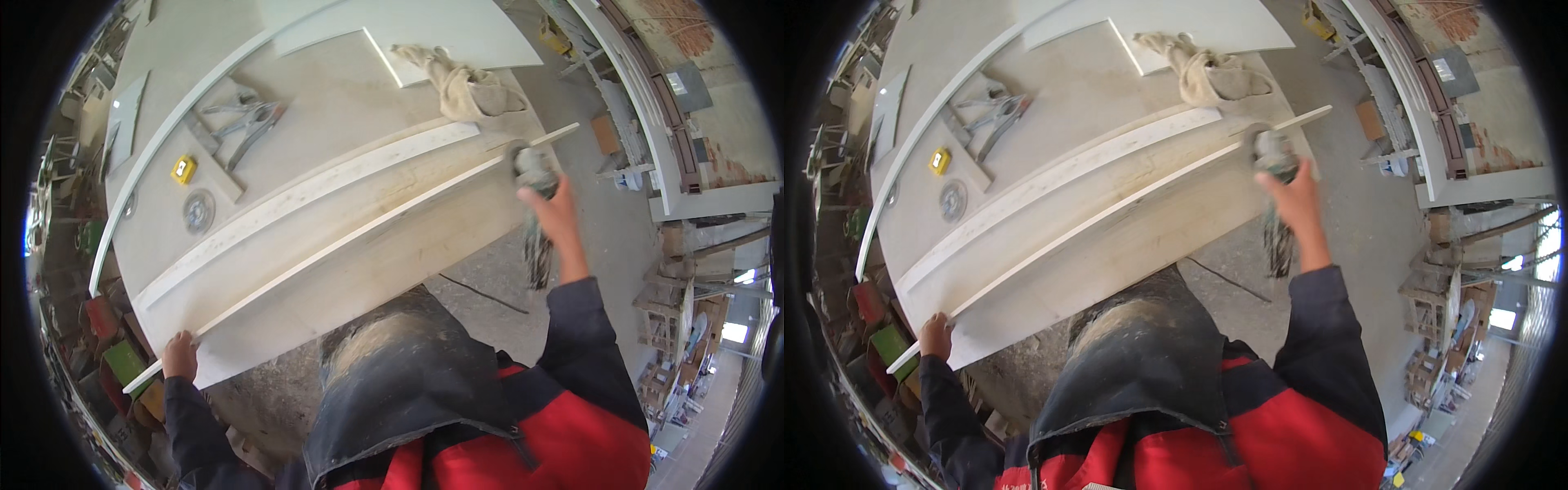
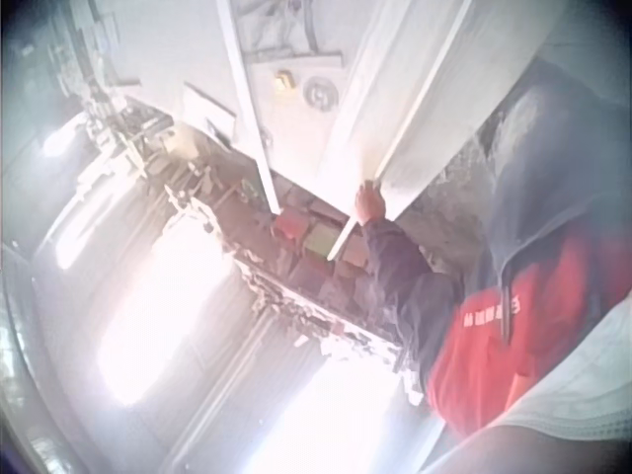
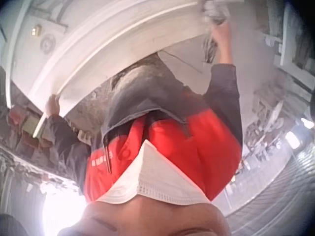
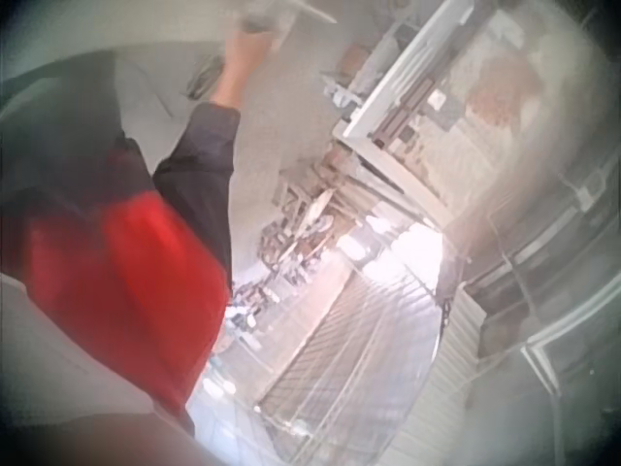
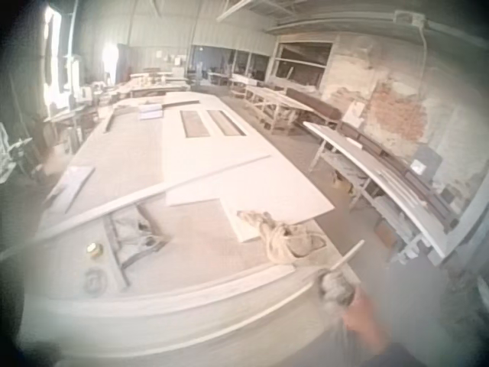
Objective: The person uses an angle grinder to sand the edges and surfaces of a white wooden door and a separate wooden strip. They briefly walk to a workbench to retrieve a sanding disc, attach it to the grinder, and then resume sanding the wood.
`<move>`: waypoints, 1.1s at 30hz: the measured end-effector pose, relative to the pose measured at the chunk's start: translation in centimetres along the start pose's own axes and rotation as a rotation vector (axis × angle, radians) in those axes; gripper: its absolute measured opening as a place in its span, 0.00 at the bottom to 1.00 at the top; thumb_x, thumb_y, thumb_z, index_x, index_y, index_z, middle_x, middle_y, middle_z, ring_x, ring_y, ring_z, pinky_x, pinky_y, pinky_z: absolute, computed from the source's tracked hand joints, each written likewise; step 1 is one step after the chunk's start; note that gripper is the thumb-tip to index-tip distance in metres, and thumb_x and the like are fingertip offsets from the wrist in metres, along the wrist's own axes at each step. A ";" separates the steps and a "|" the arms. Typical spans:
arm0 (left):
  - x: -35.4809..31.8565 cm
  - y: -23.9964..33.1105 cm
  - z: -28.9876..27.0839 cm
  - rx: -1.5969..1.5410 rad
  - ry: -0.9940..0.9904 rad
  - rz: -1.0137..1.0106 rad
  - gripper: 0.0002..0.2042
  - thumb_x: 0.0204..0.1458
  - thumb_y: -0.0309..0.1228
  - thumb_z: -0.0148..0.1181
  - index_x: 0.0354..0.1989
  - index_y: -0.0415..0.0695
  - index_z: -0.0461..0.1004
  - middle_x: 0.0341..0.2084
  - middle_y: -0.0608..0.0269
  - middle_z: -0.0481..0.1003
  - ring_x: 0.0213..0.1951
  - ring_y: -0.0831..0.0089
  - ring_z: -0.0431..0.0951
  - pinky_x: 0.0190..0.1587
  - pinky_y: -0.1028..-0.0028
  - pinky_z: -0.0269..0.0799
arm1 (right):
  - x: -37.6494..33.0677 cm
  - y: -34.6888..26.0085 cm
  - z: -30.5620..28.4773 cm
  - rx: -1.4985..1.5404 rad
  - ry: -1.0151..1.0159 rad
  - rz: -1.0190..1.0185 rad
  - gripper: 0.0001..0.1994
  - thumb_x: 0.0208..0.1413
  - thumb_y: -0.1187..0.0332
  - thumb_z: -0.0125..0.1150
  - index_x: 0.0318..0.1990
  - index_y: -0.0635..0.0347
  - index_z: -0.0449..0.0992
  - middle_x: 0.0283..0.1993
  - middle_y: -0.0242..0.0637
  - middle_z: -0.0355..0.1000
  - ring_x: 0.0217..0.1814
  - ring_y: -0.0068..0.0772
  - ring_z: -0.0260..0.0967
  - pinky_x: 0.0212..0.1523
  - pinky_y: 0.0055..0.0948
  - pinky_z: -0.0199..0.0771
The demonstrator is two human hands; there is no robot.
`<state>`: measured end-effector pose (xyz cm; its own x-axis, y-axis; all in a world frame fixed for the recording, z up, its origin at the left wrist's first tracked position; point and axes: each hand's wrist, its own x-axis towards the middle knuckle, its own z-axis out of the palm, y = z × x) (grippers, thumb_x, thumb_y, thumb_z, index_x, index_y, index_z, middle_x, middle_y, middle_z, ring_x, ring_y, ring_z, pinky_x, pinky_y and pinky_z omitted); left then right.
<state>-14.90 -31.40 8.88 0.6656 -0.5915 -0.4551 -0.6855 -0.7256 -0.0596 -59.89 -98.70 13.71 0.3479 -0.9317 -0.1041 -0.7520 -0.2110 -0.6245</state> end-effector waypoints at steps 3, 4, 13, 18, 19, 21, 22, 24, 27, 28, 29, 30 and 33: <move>-0.7 -0.1 0.0 0.014 0.030 0.002 0.07 0.56 0.30 0.64 0.37 0.42 0.74 0.37 0.51 0.78 0.44 0.46 0.80 0.45 0.49 0.75 | -8.4 -8.9 5.0 -0.168 -0.343 -0.136 0.42 0.46 0.50 0.76 0.65 0.60 0.64 0.50 0.55 0.80 0.52 0.58 0.80 0.52 0.47 0.80; -0.4 0.1 0.2 0.008 0.024 0.010 0.07 0.56 0.30 0.64 0.37 0.42 0.74 0.37 0.51 0.78 0.44 0.46 0.80 0.45 0.49 0.75 | -10.7 -11.1 6.7 -0.197 -0.446 -0.205 0.41 0.47 0.51 0.75 0.66 0.60 0.63 0.49 0.56 0.80 0.50 0.60 0.80 0.49 0.49 0.80; -0.7 0.9 0.4 -0.025 0.096 0.057 0.06 0.56 0.31 0.64 0.36 0.43 0.74 0.36 0.53 0.78 0.43 0.47 0.79 0.44 0.51 0.76 | -20.4 -18.6 15.6 -0.254 -0.857 -0.580 0.43 0.50 0.57 0.72 0.70 0.65 0.57 0.36 0.57 0.79 0.40 0.65 0.79 0.41 0.56 0.80; -0.5 0.1 1.6 0.001 0.108 0.060 0.07 0.56 0.30 0.64 0.36 0.44 0.73 0.34 0.53 0.76 0.42 0.47 0.79 0.43 0.50 0.75 | -16.7 -15.2 11.2 -0.316 -0.659 -0.341 0.43 0.50 0.56 0.72 0.69 0.64 0.57 0.41 0.59 0.79 0.45 0.65 0.79 0.46 0.56 0.79; -0.7 -0.1 1.8 0.007 0.108 0.045 0.07 0.56 0.31 0.65 0.35 0.44 0.73 0.33 0.53 0.76 0.41 0.47 0.79 0.42 0.50 0.75 | -15.4 -14.4 9.9 -0.333 -0.624 -0.282 0.43 0.50 0.55 0.72 0.69 0.64 0.58 0.43 0.60 0.79 0.46 0.65 0.79 0.48 0.56 0.79; -1.1 -0.7 2.5 0.003 0.119 0.031 0.07 0.56 0.30 0.65 0.36 0.43 0.72 0.33 0.52 0.76 0.41 0.45 0.79 0.42 0.49 0.74 | -12.4 -12.7 7.1 -0.373 -0.531 -0.179 0.43 0.49 0.54 0.72 0.68 0.64 0.58 0.45 0.61 0.79 0.48 0.65 0.79 0.50 0.55 0.79; -1.0 -0.8 2.6 0.005 0.114 0.038 0.07 0.56 0.30 0.65 0.36 0.43 0.73 0.33 0.51 0.76 0.41 0.45 0.79 0.42 0.49 0.74 | -10.8 -11.4 6.0 -0.393 -0.471 -0.128 0.43 0.49 0.54 0.72 0.68 0.64 0.58 0.46 0.61 0.79 0.49 0.65 0.79 0.50 0.54 0.79; -0.8 -1.0 2.6 0.010 0.110 0.039 0.07 0.56 0.29 0.65 0.36 0.43 0.73 0.33 0.50 0.76 0.41 0.45 0.79 0.42 0.49 0.74 | -7.5 -8.9 3.7 -0.407 -0.374 -0.014 0.44 0.48 0.53 0.73 0.68 0.64 0.58 0.48 0.62 0.79 0.51 0.65 0.79 0.53 0.52 0.79; -0.6 -1.4 2.6 -0.015 0.074 0.036 0.06 0.55 0.27 0.64 0.37 0.42 0.73 0.34 0.49 0.77 0.41 0.44 0.79 0.43 0.47 0.73 | -3.1 -4.8 0.9 -0.388 -0.228 0.087 0.44 0.47 0.52 0.74 0.67 0.65 0.60 0.53 0.64 0.78 0.56 0.65 0.77 0.56 0.51 0.78; -0.5 -1.5 2.5 -0.024 0.063 0.030 0.06 0.55 0.27 0.64 0.37 0.42 0.73 0.34 0.49 0.77 0.41 0.43 0.79 0.43 0.47 0.73 | -1.5 -3.3 0.1 -0.379 -0.172 0.100 0.45 0.46 0.51 0.75 0.67 0.66 0.60 0.54 0.64 0.77 0.57 0.65 0.77 0.57 0.50 0.78; -0.5 -1.6 2.4 -0.029 0.059 0.031 0.06 0.55 0.27 0.64 0.37 0.42 0.73 0.35 0.49 0.77 0.42 0.43 0.79 0.43 0.47 0.73 | 0.3 -1.7 -0.5 -0.361 -0.103 0.113 0.44 0.46 0.51 0.75 0.66 0.67 0.62 0.55 0.64 0.77 0.58 0.64 0.77 0.57 0.50 0.77; -0.5 -1.7 2.3 -0.033 0.054 0.029 0.06 0.55 0.27 0.64 0.37 0.42 0.73 0.35 0.49 0.77 0.42 0.43 0.79 0.44 0.47 0.73 | 2.1 -0.1 -0.9 -0.342 -0.037 0.124 0.44 0.45 0.51 0.76 0.66 0.67 0.63 0.57 0.63 0.76 0.58 0.63 0.77 0.57 0.50 0.77; -0.2 -1.7 2.1 -0.028 0.032 0.046 0.07 0.54 0.27 0.64 0.38 0.43 0.73 0.36 0.49 0.77 0.43 0.44 0.79 0.45 0.47 0.74 | 5.0 3.8 -2.5 -0.129 0.100 0.128 0.43 0.44 0.52 0.79 0.63 0.68 0.67 0.59 0.59 0.76 0.59 0.54 0.77 0.57 0.45 0.77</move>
<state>-14.54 -29.33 7.27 0.6429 -0.6348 -0.4285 -0.7073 -0.7068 -0.0141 -62.43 -104.90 12.75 0.1923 -0.9768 -0.0946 -0.8544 -0.1193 -0.5057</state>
